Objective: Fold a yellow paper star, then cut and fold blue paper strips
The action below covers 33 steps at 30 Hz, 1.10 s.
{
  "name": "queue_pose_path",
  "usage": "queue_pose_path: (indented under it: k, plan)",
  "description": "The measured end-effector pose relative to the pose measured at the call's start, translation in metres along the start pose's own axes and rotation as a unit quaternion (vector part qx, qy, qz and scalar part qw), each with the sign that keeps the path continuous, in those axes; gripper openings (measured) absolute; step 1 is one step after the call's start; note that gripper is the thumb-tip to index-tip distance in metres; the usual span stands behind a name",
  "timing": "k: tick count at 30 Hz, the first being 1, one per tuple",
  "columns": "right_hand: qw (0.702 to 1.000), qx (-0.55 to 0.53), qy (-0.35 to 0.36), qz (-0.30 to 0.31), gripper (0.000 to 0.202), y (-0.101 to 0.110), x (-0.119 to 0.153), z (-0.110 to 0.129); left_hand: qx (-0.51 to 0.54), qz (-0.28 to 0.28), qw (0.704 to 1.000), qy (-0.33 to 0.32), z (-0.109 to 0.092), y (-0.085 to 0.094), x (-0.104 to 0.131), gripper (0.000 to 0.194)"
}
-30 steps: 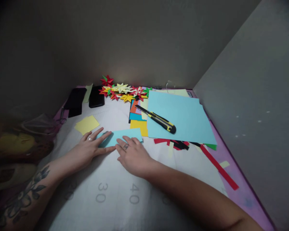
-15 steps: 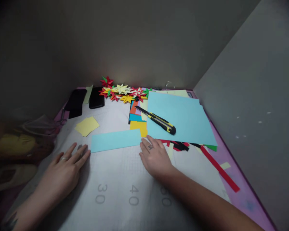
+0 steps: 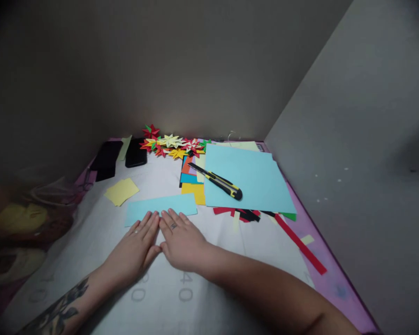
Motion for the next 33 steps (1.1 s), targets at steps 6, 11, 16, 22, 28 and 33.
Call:
queue_pose_path:
  k: [6, 11, 16, 22, 28, 33]
  plan:
    - [0.999, 0.013, -0.048, 0.001, 0.060, 0.004, 0.021, -0.033, -0.052, 0.002, 0.997, 0.061, 0.027, -0.002, 0.022, 0.071]
    - [0.992, 0.037, -0.118, -0.028, 0.060, 0.016, 0.041, -0.056, -0.070, 0.020, 0.991, 0.111, 0.033, 0.002, 0.029, 0.070]
    - [0.985, 0.056, -0.140, -0.084, 0.058, 0.023, 0.053, -0.059, -0.084, 0.037, 0.987, 0.133, 0.036, 0.013, 0.026, 0.069]
    - [0.971, 0.067, -0.077, -0.217, 0.043, 0.081, 0.048, -0.075, -0.067, 0.030, 0.994, 0.077, 0.026, 0.037, -0.007, 0.051]
    - [0.932, 0.131, -0.211, -0.265, 0.047, 0.123, 0.032, -0.157, 0.047, -0.017, 0.998, -0.040, -0.004, 0.029, -0.042, 0.039]
    - [0.950, 0.114, -0.181, -0.229, 0.040, 0.108, 0.027, -0.162, 0.057, -0.020, 0.998, 0.014, 0.021, 0.007, -0.046, 0.042]
Point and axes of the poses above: each hand's wrist, its own x-axis away from the middle knuckle, its own y-axis out of the back of the hand, z = x × y, the point moved 9 cm from there along -x, towards the middle knuckle, and after that the axes turned 9 degrees about -x, right-handed, at the moved point
